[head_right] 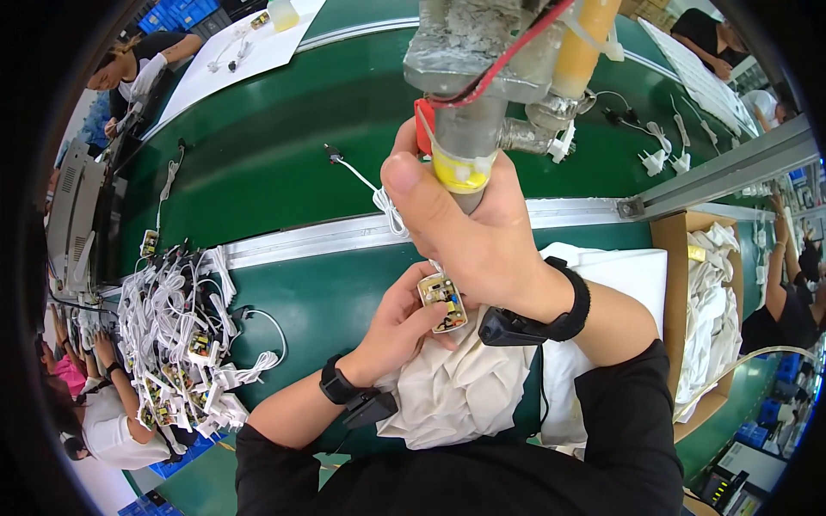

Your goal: The person picks up a circuit board and fits it into a plastic housing, then uses a power tool to secure the assembly. After completing the unit, they place the finished charger onto the conveyor belt and reach for another circuit board.

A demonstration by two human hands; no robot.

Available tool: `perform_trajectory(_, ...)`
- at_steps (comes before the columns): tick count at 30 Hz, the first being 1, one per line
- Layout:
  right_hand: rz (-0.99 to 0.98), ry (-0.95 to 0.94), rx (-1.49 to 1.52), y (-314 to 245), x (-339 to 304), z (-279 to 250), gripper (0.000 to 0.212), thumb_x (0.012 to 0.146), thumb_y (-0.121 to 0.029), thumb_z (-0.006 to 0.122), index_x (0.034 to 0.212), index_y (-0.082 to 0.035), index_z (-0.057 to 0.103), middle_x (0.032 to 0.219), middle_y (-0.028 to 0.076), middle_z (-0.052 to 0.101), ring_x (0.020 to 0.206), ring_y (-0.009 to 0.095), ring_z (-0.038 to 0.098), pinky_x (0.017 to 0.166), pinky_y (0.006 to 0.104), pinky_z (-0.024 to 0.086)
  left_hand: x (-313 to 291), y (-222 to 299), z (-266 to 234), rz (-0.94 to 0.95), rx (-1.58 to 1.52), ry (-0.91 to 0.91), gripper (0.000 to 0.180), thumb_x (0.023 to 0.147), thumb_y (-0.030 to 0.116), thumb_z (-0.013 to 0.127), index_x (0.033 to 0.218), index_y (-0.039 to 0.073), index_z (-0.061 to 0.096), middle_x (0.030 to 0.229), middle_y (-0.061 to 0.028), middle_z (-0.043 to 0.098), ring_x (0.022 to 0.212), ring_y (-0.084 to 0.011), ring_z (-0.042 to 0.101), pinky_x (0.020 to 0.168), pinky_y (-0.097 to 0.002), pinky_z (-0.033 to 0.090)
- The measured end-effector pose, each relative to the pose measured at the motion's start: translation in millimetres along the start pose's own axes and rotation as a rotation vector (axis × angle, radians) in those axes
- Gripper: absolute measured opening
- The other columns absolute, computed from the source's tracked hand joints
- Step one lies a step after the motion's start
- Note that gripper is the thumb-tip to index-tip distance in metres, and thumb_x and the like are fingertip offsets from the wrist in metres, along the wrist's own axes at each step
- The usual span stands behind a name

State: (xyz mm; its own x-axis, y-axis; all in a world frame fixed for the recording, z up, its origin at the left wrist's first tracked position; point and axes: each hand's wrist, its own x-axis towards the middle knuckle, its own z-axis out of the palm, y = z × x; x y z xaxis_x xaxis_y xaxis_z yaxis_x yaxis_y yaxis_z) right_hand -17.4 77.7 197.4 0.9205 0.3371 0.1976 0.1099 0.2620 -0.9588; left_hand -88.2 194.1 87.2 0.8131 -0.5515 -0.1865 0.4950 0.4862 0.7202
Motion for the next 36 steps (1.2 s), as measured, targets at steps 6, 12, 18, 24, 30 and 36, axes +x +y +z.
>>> perform_trajectory(6, -0.012, -0.024, 0.015, 5, -4, -1, 0.035, 0.092, -0.038, 0.048, 0.1, -0.006, 0.038, 0.051, -0.003, 0.034, 0.04, 0.004, 0.028, 0.038, 0.0202, 0.024, -2, 4, 0, -0.006, 0.018, -0.027, 0.04, 0.091, 0.005, 0.044, 0.129, 0.008, 0.034, 0.124, -0.0087, 0.051, 0.111, -0.0182, 0.054, 0.071, -0.0262, 0.054)
perform_trajectory(12, -0.002, -0.041, -0.001, 1, -3, -1, 0.037, 0.093, -0.04, 0.047, 0.1, -0.005, 0.037, 0.05, -0.002, 0.034, 0.04, 0.004, 0.028, 0.038, 0.0202, 0.024, -1, 6, 0, -0.013, 0.038, -0.045, 0.04, 0.09, 0.004, 0.044, 0.129, 0.007, 0.034, 0.124, -0.0096, 0.051, 0.109, -0.0179, 0.055, 0.07, -0.0263, 0.055)
perform_trajectory(18, 0.026, -0.102, 0.017, -4, -9, 0, 0.04, 0.093, -0.04, 0.044, 0.104, -0.004, 0.034, 0.051, -0.002, 0.035, 0.041, 0.004, 0.029, 0.039, 0.0203, 0.023, 5, 12, -7, -0.013, -0.015, 0.066, 0.039, 0.089, 0.003, 0.042, 0.127, 0.006, 0.036, 0.115, -0.0088, 0.054, 0.101, -0.0154, 0.057, 0.066, -0.0256, 0.055)
perform_trajectory(24, -0.025, -0.159, -0.04, 6, -14, 0, 0.044, 0.093, -0.043, 0.045, 0.107, -0.003, 0.033, 0.052, -0.002, 0.035, 0.041, 0.004, 0.029, 0.039, 0.0205, 0.023, 4, 14, -11, 0.032, -0.074, 0.09, 0.038, 0.088, 0.004, 0.042, 0.126, 0.005, 0.039, 0.103, -0.0058, 0.055, 0.09, -0.0121, 0.058, 0.062, -0.0255, 0.055)
perform_trajectory(30, 0.007, -0.133, -0.041, 1, -14, 3, 0.046, 0.091, -0.045, 0.046, 0.107, -0.004, 0.033, 0.052, -0.002, 0.034, 0.042, 0.004, 0.029, 0.039, 0.0203, 0.023, 4, 15, -11, 0.056, -0.093, 0.065, 0.038, 0.088, 0.004, 0.042, 0.126, 0.004, 0.038, 0.103, -0.0055, 0.055, 0.089, -0.0116, 0.058, 0.062, -0.0263, 0.056)
perform_trajectory(36, 0.032, -0.115, -0.03, -2, -14, 1, 0.046, 0.091, -0.046, 0.047, 0.107, -0.005, 0.033, 0.052, -0.002, 0.035, 0.042, 0.004, 0.028, 0.039, 0.0204, 0.023, 7, 12, -9, 0.021, -0.225, 0.038, 0.037, 0.092, 0.006, 0.038, 0.129, 0.003, 0.035, 0.112, -0.0076, 0.052, 0.099, -0.0146, 0.057, 0.078, -0.0324, 0.055)
